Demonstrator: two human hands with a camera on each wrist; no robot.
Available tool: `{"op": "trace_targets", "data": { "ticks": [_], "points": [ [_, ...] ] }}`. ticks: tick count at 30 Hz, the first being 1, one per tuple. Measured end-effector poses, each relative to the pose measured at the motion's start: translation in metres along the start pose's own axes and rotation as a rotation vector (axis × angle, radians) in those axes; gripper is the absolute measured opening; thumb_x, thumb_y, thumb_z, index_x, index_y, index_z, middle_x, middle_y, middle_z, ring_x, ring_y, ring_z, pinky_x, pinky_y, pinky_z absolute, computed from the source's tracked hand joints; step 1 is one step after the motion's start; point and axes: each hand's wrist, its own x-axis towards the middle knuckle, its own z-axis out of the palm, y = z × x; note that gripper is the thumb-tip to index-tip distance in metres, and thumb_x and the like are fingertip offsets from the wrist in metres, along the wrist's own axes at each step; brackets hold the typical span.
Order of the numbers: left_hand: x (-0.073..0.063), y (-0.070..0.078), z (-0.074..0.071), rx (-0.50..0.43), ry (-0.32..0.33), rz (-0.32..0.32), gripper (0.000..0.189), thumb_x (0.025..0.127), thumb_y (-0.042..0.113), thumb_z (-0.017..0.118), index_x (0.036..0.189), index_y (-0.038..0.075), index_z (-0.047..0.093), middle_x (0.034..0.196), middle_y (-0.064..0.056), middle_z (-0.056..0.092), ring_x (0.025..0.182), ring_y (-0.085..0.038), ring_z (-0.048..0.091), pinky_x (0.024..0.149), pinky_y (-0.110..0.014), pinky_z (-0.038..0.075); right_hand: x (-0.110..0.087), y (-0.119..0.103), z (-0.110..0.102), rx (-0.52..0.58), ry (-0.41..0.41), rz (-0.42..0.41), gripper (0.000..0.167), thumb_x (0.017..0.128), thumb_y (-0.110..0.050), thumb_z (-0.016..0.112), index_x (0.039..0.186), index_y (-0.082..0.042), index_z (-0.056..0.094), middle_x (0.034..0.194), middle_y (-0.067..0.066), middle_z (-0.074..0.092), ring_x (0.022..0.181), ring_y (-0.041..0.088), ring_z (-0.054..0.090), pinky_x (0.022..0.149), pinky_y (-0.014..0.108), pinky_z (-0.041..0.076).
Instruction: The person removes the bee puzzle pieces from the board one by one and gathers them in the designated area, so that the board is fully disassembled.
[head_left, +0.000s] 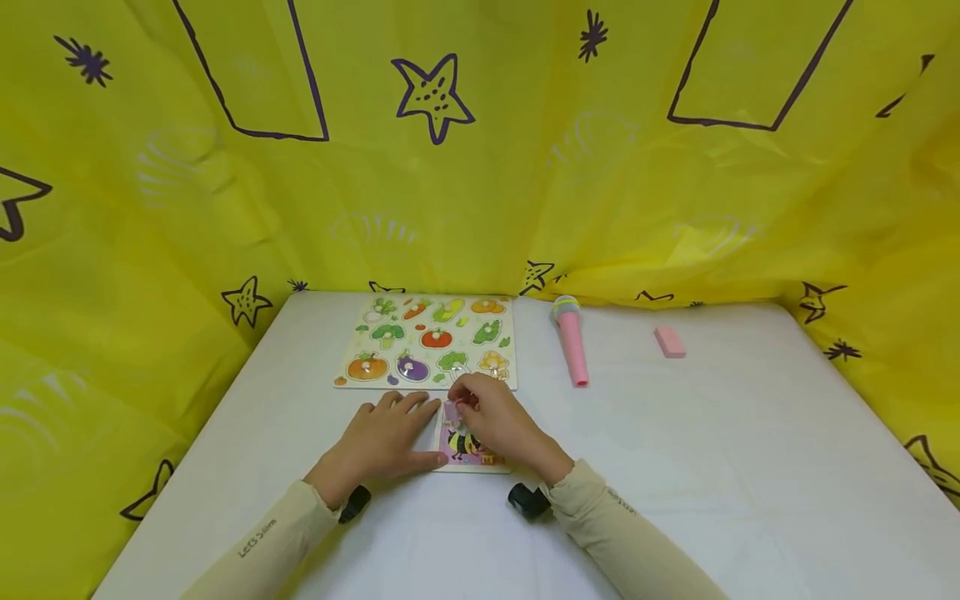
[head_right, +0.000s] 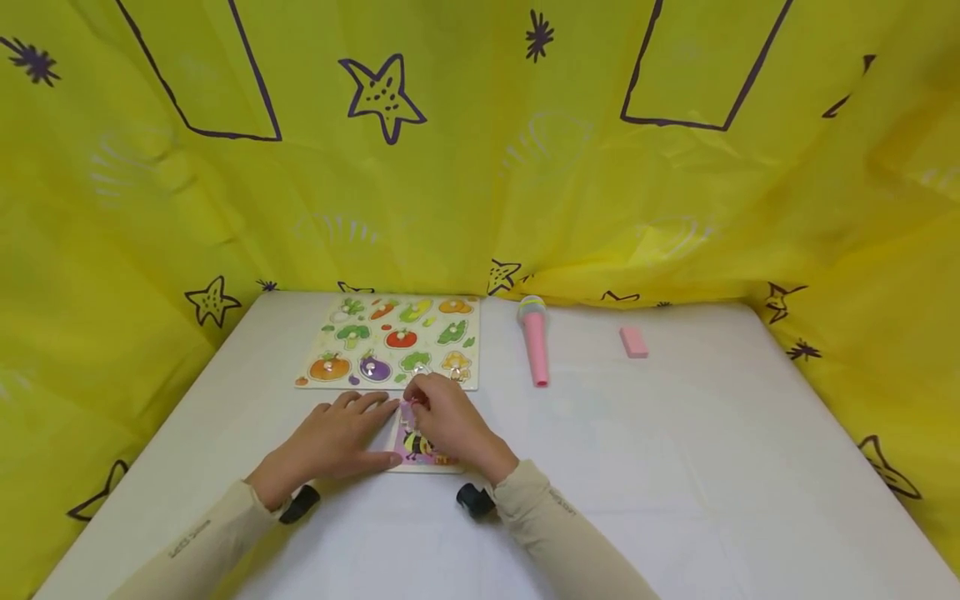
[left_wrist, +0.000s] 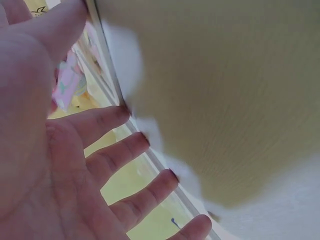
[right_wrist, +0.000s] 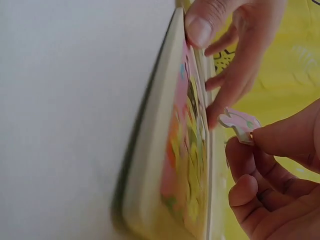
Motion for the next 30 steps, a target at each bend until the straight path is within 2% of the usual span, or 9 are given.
{"op": "trace_targets", "data": {
  "ticks": [7,15,20,30],
  "points": [
    [-0.001,-0.002,-0.001,-0.018,-0.019,-0.003,0.088,0.09,0.066,0.077,0.157,0.013,0.056,0.16,-0.013,0.051,0.143,-0.045,0.045,0.106,-0.068,0.045,-0.013,0.009,-0.022,0.026,0.066,0.081,0.011,0.099,0.006,0.069,0.103,-0.004,0.072,0.092,0.001,0.067,0.082,0.016,0.06,0.076,0.03,0.054],
    [0.0,-0.002,-0.002,-0.029,-0.066,0.002,0.095,0.086,0.067,0.08,0.158,0.01,0.053,0.16,-0.014,0.049,0.144,-0.046,0.043,0.108,-0.069,0.043,-0.033,0.029,-0.047,0.0,0.119,0.159,0.01,0.098,0.005,0.071,0.103,-0.003,0.074,0.086,-0.001,0.066,0.078,0.017,0.058,0.07,0.027,0.051],
    [0.001,-0.001,-0.002,-0.048,-0.062,0.011,0.096,0.086,0.066,0.08,0.158,0.009,0.052,0.161,-0.014,0.048,0.144,-0.046,0.042,0.109,-0.07,0.042,-0.046,0.04,-0.065,-0.006,0.174,0.196,0.009,0.097,0.006,0.071,0.102,-0.001,0.074,0.083,0.001,0.067,0.074,0.017,0.06,0.067,0.026,0.051],
    [0.002,-0.001,0.0,-0.063,-0.05,0.007,0.099,0.086,0.066,0.082,0.16,0.009,0.049,0.161,-0.015,0.047,0.145,-0.046,0.042,0.109,-0.07,0.041,-0.068,0.059,-0.094,-0.001,0.197,0.24,0.007,0.099,0.006,0.069,0.104,0.002,0.072,0.082,0.005,0.068,0.069,0.018,0.063,0.063,0.026,0.052]
  ]
}}
